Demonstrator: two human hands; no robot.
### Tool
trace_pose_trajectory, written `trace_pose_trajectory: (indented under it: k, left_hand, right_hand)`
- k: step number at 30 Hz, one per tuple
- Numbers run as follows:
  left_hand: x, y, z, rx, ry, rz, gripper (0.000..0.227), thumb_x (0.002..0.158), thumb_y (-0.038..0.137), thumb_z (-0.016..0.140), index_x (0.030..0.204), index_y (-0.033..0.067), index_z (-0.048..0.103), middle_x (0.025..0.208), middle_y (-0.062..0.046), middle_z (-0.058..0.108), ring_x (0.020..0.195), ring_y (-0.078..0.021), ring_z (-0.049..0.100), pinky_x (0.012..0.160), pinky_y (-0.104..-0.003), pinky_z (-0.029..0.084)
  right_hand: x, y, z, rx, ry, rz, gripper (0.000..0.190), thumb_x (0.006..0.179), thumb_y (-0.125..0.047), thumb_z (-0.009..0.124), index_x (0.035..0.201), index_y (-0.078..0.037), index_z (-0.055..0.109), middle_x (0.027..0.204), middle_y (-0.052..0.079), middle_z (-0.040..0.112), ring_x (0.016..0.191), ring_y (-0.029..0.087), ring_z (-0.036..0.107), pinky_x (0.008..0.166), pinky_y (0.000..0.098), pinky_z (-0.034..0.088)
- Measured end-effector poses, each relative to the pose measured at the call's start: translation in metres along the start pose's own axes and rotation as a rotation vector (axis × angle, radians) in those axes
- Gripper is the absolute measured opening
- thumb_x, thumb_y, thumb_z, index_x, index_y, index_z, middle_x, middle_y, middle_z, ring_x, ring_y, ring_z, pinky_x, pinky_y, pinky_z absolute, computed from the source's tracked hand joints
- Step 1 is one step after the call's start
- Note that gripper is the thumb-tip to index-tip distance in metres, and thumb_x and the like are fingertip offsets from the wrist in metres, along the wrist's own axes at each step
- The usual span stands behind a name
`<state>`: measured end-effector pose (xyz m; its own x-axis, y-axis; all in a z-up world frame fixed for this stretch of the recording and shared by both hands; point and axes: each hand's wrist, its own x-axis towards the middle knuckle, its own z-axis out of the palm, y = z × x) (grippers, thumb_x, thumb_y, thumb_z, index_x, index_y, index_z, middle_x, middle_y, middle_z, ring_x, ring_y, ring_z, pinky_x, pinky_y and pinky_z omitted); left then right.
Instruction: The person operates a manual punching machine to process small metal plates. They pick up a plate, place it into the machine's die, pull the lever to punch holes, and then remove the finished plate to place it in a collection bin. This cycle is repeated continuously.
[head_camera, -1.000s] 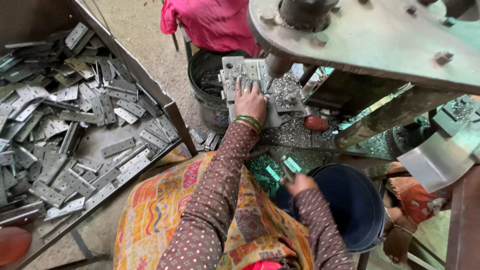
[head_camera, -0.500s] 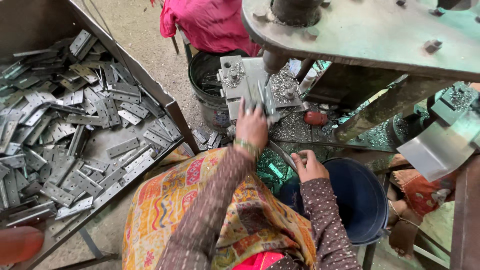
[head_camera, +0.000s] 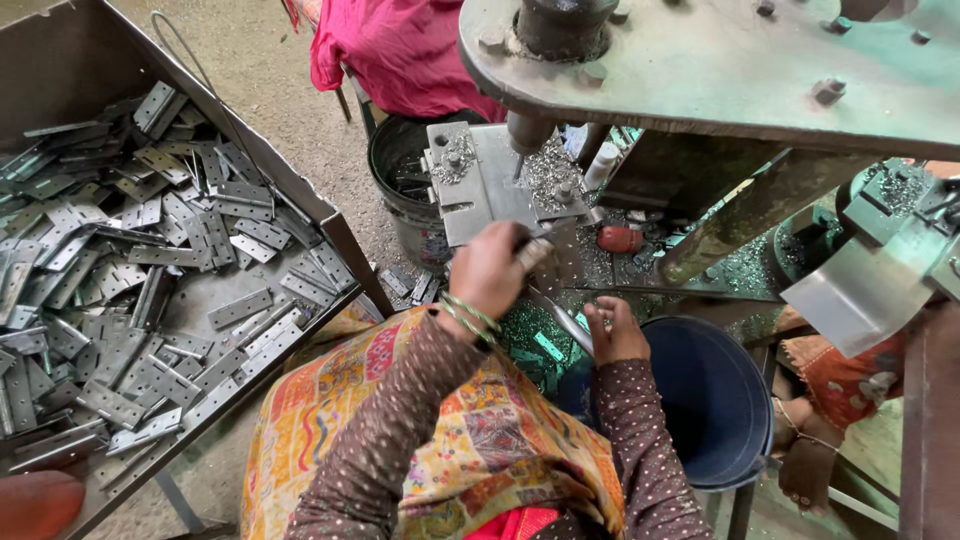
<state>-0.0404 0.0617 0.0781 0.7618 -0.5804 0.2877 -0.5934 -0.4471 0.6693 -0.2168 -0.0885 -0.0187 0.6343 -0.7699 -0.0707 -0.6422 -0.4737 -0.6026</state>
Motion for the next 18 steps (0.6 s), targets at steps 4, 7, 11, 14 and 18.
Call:
trace_pose_trajectory:
  k: [4,7,11,14,18]
  left_hand:
    - [0.018,-0.015,-0.013,0.226,0.136,-0.024,0.022,0.087,0.02,0.07,0.096,0.0015,0.061,0.094,-0.013,0.068,0.069,-0.0293,0.068,0.059,-0.041,0.057]
    - [0.024,-0.021,-0.01,0.284,0.223,0.025,0.026,0.096,0.026,0.067,0.095,0.0018,0.058,0.098,-0.015,0.067,0.067,-0.0274,0.068,0.056,-0.04,0.057]
    - [0.028,-0.023,0.021,0.547,0.529,0.292,0.01,0.11,0.019,0.059,0.107,0.0091,0.06,0.109,-0.006,0.065,0.08,-0.02,0.071,0.092,-0.043,0.057]
    - [0.034,-0.031,0.043,0.725,0.141,0.199,0.015,0.106,0.022,0.056,0.111,0.0096,0.063,0.109,-0.006,0.064,0.084,-0.0207,0.069,0.106,-0.055,0.049]
    - [0.036,-0.059,0.049,0.696,0.039,0.11,0.036,0.104,0.03,0.052,0.132,0.0085,0.06,0.134,-0.013,0.06,0.118,-0.025,0.061,0.109,-0.05,0.042]
  right_hand:
    - [-0.003,0.01,0.004,-0.007,0.009,-0.053,0.056,0.097,-0.059,0.051,0.123,-0.01,0.062,0.113,0.009,0.072,0.085,0.024,0.073,0.082,0.0388,0.056]
    - [0.004,0.011,0.007,-0.032,-0.012,-0.001,0.052,0.095,-0.057,0.054,0.121,-0.012,0.064,0.112,0.009,0.072,0.088,0.024,0.072,0.083,0.0394,0.055]
    - [0.0,0.014,0.01,-0.015,-0.018,-0.021,0.05,0.095,-0.056,0.055,0.119,-0.012,0.065,0.111,0.008,0.073,0.088,0.024,0.073,0.082,0.0381,0.055]
    - [-0.004,0.011,0.008,-0.046,-0.014,-0.033,0.049,0.096,-0.056,0.054,0.116,-0.013,0.065,0.112,0.006,0.072,0.088,0.025,0.073,0.081,0.038,0.055]
    - [0.0,0.009,0.006,-0.073,-0.034,-0.035,0.049,0.097,-0.058,0.051,0.11,-0.013,0.068,0.109,0.006,0.073,0.089,0.025,0.072,0.082,0.0387,0.055]
